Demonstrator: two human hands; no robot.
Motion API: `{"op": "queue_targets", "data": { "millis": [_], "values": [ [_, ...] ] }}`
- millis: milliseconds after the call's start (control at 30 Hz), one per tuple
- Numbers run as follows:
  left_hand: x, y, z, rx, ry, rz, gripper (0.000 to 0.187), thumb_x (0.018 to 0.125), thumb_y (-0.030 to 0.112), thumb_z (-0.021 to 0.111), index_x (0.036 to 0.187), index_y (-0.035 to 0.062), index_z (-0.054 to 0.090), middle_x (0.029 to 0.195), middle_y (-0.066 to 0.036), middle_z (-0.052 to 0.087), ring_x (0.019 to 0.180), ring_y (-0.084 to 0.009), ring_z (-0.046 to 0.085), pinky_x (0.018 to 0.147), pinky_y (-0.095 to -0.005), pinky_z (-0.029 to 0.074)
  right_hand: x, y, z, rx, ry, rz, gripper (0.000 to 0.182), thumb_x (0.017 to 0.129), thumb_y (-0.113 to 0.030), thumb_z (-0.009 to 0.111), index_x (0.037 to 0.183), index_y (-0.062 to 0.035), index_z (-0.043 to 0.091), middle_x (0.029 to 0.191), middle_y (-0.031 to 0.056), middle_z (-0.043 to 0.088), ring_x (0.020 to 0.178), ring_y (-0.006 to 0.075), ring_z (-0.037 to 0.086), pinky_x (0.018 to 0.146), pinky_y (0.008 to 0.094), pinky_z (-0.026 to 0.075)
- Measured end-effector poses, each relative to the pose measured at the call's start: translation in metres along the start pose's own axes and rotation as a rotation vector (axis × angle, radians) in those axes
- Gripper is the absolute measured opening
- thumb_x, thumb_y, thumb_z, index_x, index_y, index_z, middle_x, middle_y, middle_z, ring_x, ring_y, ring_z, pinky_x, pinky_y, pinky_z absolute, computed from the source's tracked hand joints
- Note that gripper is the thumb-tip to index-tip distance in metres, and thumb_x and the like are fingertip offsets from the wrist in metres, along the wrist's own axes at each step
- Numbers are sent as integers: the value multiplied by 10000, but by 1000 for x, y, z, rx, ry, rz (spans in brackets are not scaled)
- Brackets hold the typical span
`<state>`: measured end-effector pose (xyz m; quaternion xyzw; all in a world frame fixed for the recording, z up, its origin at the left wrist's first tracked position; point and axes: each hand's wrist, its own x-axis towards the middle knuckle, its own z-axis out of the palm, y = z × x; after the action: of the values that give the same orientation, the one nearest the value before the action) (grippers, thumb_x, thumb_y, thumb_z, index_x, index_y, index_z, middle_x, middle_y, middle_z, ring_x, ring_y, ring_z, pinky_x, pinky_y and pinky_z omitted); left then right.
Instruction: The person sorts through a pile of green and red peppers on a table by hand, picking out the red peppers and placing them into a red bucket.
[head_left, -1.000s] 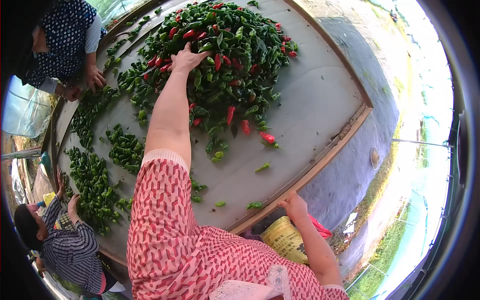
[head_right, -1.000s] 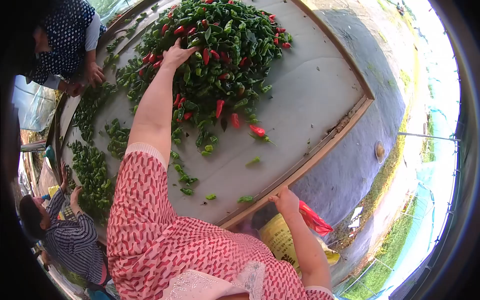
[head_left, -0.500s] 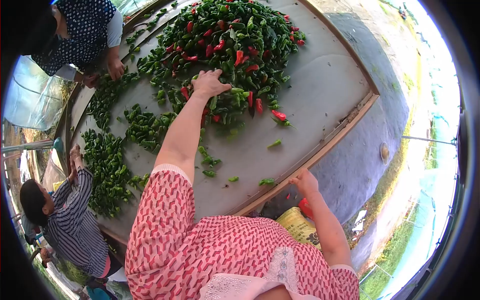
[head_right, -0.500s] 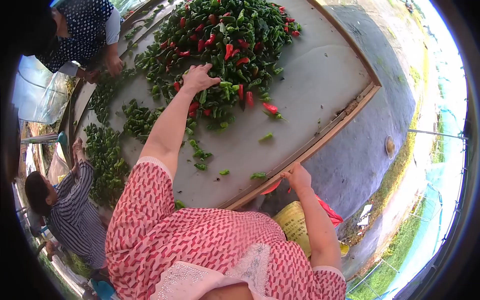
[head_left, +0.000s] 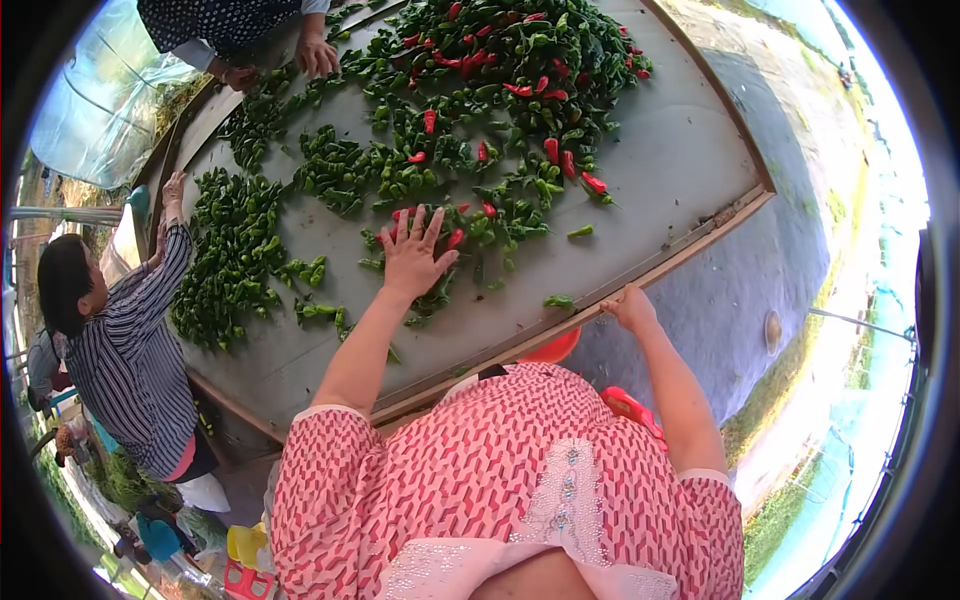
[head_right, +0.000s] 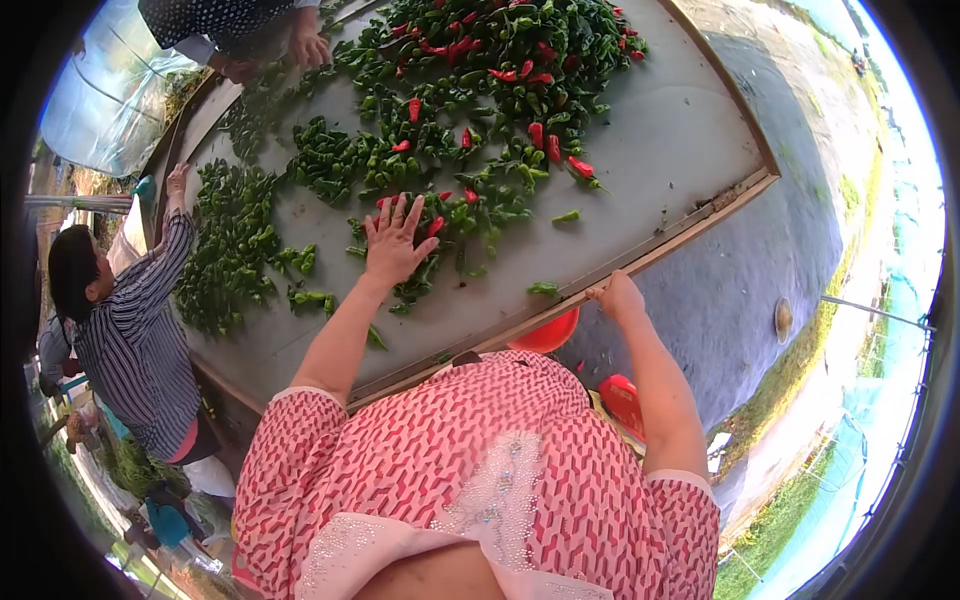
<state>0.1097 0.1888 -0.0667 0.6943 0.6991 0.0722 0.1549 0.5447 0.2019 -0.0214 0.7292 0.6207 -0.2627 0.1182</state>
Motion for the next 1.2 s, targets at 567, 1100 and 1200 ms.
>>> {"op": "queue_targets", "data": {
  "millis": [567,1100,1200],
  "values": [
    [-119,44,18,-156,162,-103,517,782,102,551,1295,160,580,1461,-115,424,1430,-353,243,1126,-634,157,21,-1,-11,-28,-247,-48,447,822,-341,745,833,96,651,613,175,628,497,261,659,424,367,510],
    [-197,76,36,-333,613,-475,381,775,77,511,1128,85,655,1049,-75,676,1045,-256,611,949,-508,425,-29,-30,-48,-187,-310,-355,603,881,-378,684,690,183,570,567,234,623,469,304,661,370,352,520],
    [-214,76,54,-307,776,-490,365,743,50,526,1078,69,670,959,-93,691,931,-283,645,862,-451,481,-16,-21,-42,-197,-323,-361,613,886,-392,672,707,186,577,569,234,625,477,302,665,378,353,523]
  ]
}}
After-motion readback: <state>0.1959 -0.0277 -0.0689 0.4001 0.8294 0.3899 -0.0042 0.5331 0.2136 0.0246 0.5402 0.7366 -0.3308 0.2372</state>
